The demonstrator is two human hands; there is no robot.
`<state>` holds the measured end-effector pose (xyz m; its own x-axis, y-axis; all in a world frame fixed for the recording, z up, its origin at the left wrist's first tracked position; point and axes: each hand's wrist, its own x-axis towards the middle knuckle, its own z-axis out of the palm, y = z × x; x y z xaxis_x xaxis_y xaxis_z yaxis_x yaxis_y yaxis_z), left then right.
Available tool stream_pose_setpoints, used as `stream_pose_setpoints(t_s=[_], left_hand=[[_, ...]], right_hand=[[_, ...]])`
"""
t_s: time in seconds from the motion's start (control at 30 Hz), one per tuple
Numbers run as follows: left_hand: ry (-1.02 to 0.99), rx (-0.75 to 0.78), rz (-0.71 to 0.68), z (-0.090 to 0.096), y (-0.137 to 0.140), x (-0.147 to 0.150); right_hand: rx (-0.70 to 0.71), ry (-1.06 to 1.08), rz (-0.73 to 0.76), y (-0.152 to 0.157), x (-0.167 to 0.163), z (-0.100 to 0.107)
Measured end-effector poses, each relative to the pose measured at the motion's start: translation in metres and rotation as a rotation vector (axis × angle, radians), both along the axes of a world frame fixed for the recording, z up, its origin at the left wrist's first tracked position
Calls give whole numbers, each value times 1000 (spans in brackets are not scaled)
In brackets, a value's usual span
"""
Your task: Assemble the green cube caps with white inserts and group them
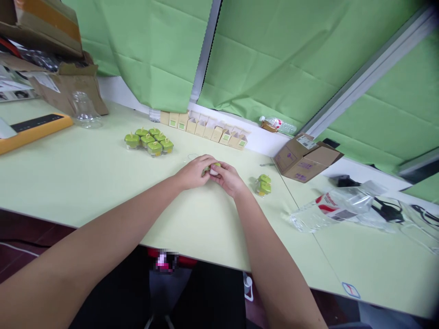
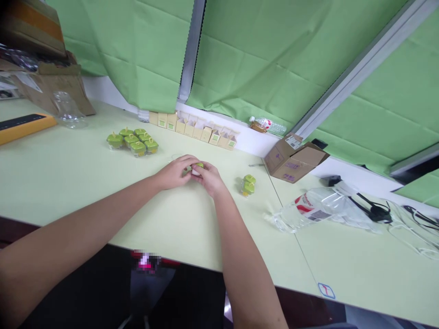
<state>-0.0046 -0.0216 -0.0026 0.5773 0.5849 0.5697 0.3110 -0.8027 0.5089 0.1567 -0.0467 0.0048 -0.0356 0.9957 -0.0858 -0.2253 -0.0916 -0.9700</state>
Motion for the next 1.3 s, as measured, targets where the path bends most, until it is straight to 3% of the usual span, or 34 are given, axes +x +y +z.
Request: stream_pose_setpoints(t_s=[0.33, 0.53, 0.7, 0.97, 1.3], left_hand=[[39, 5, 44, -3, 3, -1], [30, -46, -4, -3, 1, 0], [5, -90, -81, -7, 5, 3], [-43, -107, -118, -12, 11, 9], [-62, -124, -137, -14, 10, 2]], right_hand=[[-87, -88, 192, -5, 0, 3], [-129, -244, 103, -6, -4, 7], [-111, -335, 151, -2, -4, 3], [-154, -387, 11, 0, -12, 3], [-79, -489, -34, -4, -11, 4]])
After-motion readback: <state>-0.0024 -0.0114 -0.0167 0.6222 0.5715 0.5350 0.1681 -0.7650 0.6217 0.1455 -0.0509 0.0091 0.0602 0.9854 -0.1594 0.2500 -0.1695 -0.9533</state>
